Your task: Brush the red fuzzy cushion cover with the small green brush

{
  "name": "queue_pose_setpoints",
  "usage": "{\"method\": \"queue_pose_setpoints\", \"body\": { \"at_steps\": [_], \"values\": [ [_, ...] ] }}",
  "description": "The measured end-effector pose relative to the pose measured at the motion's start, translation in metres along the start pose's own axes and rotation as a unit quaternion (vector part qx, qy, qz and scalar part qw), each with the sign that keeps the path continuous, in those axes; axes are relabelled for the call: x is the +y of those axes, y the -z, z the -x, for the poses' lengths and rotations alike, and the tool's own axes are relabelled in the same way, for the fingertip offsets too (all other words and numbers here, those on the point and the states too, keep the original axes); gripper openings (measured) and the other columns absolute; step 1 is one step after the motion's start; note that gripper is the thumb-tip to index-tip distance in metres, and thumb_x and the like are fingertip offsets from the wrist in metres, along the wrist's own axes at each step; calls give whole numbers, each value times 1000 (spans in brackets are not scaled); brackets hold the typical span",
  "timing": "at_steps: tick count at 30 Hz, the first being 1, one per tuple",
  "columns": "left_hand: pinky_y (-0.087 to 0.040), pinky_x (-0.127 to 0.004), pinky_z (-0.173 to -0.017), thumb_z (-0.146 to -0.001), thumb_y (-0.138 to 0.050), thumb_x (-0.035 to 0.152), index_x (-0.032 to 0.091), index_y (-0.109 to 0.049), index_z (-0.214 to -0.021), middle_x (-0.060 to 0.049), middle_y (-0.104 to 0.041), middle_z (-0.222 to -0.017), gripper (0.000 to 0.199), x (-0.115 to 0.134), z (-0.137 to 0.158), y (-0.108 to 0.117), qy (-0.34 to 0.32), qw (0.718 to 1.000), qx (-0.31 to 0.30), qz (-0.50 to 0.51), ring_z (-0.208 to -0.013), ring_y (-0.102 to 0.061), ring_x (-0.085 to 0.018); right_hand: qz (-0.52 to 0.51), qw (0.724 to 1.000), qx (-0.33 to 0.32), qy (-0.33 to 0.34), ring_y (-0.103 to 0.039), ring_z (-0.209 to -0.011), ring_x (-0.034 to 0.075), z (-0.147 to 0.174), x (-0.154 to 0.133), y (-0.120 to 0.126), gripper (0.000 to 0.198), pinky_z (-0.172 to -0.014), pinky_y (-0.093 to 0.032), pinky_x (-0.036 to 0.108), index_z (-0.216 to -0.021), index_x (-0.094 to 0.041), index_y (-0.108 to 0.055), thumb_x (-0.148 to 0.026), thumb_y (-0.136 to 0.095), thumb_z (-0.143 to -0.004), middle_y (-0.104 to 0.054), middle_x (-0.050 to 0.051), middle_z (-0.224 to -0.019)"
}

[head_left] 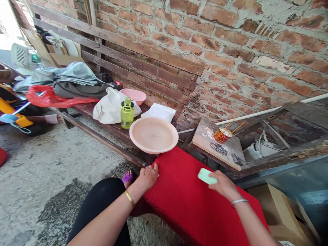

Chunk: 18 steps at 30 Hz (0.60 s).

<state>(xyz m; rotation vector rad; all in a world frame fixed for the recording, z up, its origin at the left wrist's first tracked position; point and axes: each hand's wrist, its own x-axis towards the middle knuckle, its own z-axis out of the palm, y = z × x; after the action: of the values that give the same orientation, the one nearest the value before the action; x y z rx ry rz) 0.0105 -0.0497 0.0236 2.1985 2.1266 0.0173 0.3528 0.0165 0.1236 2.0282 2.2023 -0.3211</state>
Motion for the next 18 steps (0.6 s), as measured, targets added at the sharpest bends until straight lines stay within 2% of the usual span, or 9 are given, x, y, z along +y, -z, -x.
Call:
{"method": "queue_pose_setpoints", "body": {
  "at_steps": [4, 6, 8, 10, 12, 18],
  "values": [
    [-49, -42, -84, -95, -50, 31, 7, -50, -142, -22, -65, -107, 52, 1, -3, -5, 7, 1000, -1, 1, -100, -64, -30, -30, 995, -26, 95, -60, -98, 20, -31, -94, -15, 52, -84, -42, 29, -117, -25, -68, -27, -73, -65, -61, 4, -107],
    [-49, -43, -84, -95, -49, 30, 7, -51, -141, -23, -65, -105, 51, 0, -4, -6, 3, 1000, -1, 0, -99, -65, -30, -41, 992, -26, 118, -58, -100, 21, -39, -120, -20, 52, -87, -40, 30, -118, -25, -68, -25, -74, -66, -61, 5, -109],
    [-50, -42, -83, -96, -47, 29, 6, -51, -141, -24, -65, -106, 50, -2, -3, -7, -4, 1000, 2, -1, -98, -65, -30, -50, 990, -29, 125, -57, -101, 21, -41, -128, -23, 53, -88, -39, 30, -117, -25, -68, -24, -75, -65, -61, 5, -110],
    [-50, -42, -83, -97, -44, 28, 6, -50, -141, -24, -65, -106, 50, -4, -2, -8, -12, 1000, 10, -1, -98, -65, -30, -56, 991, -32, 116, -57, -100, 21, -39, -116, -26, 53, -88, -39, 30, -116, -25, -68, -24, -76, -64, -60, 4, -109],
    [-50, -42, -84, -98, -43, 29, 6, -50, -142, -24, -65, -107, 50, -5, -2, -10, -21, 1000, 16, 0, -99, -65, -30, -60, 993, -36, 93, -58, -98, 20, -32, -86, -28, 52, -85, -40, 29, -114, -25, -69, -21, -75, -63, -59, 4, -107],
    [-51, -42, -87, -96, -48, 32, 8, -51, -140, -23, -66, -107, 50, -3, -6, -3, 3, 999, -33, -5, -101, -66, -29, -81, 996, -28, -22, -64, -95, 21, 13, 55, -35, 47, -82, -47, 30, -108, -22, -70, -22, -69, -61, -63, 5, -105]
  ]
}}
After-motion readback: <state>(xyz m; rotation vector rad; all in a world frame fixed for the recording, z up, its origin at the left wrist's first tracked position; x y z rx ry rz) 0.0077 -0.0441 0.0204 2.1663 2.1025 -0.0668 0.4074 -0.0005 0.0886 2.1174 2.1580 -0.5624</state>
